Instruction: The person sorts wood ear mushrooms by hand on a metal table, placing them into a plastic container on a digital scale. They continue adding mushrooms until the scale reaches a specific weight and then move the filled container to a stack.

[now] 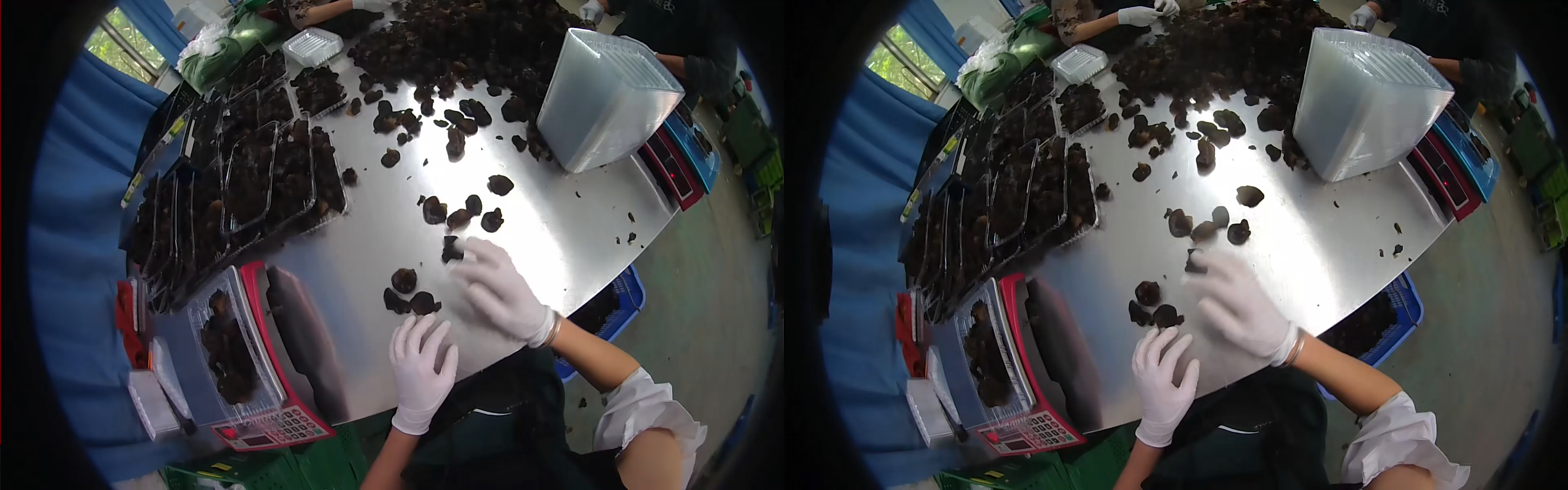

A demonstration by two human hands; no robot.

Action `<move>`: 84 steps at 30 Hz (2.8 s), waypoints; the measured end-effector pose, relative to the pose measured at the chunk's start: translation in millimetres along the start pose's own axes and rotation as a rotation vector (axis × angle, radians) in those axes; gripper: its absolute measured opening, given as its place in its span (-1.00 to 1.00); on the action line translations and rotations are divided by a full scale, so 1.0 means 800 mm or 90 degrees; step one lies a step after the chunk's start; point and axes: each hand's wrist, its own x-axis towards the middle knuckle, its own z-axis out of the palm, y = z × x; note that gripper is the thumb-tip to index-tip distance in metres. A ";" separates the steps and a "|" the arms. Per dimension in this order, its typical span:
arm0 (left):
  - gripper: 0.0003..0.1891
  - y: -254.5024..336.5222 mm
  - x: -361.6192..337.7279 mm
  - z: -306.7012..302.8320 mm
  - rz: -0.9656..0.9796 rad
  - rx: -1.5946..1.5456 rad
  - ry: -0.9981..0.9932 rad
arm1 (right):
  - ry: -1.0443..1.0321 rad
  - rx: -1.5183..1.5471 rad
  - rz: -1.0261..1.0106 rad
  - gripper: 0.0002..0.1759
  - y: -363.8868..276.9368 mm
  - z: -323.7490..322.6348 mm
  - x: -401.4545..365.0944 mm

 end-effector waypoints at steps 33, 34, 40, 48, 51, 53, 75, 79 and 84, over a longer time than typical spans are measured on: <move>-0.78 -0.064 0.011 -0.042 -0.188 -0.230 0.125 | 0.368 -0.130 0.347 -0.92 -0.013 -0.064 -0.078; -0.81 -0.061 0.010 -0.043 -0.209 -0.263 0.130 | 0.468 -0.222 0.363 -0.92 0.014 -0.090 -0.111; -0.90 -0.062 0.015 -0.036 -0.275 -0.371 0.174 | 0.454 -0.265 0.300 -0.80 -0.015 -0.077 -0.111; -0.97 -0.061 0.000 -0.045 -0.311 -0.760 0.227 | 0.031 -0.272 0.029 -0.78 -0.036 0.082 0.010; -0.94 -0.062 -0.002 -0.048 -0.318 -0.814 0.251 | 0.115 -0.201 0.039 -0.78 -0.015 0.082 0.009; -0.92 -0.062 -0.002 -0.048 -0.349 -0.675 0.257 | 0.098 -0.164 0.080 -0.78 -0.022 0.084 0.004; -0.56 -0.067 0.010 -0.046 -0.266 -0.271 0.196 | 0.067 -0.221 -0.022 -0.83 -0.018 0.117 0.014; -0.47 -0.068 0.016 -0.057 -0.275 -0.239 0.178 | 0.230 -0.314 0.161 -0.91 0.004 0.040 -0.032; -0.37 -0.065 0.042 -0.054 -0.171 -0.018 0.109 | 0.307 -0.415 0.196 -0.82 0.015 -0.037 -0.061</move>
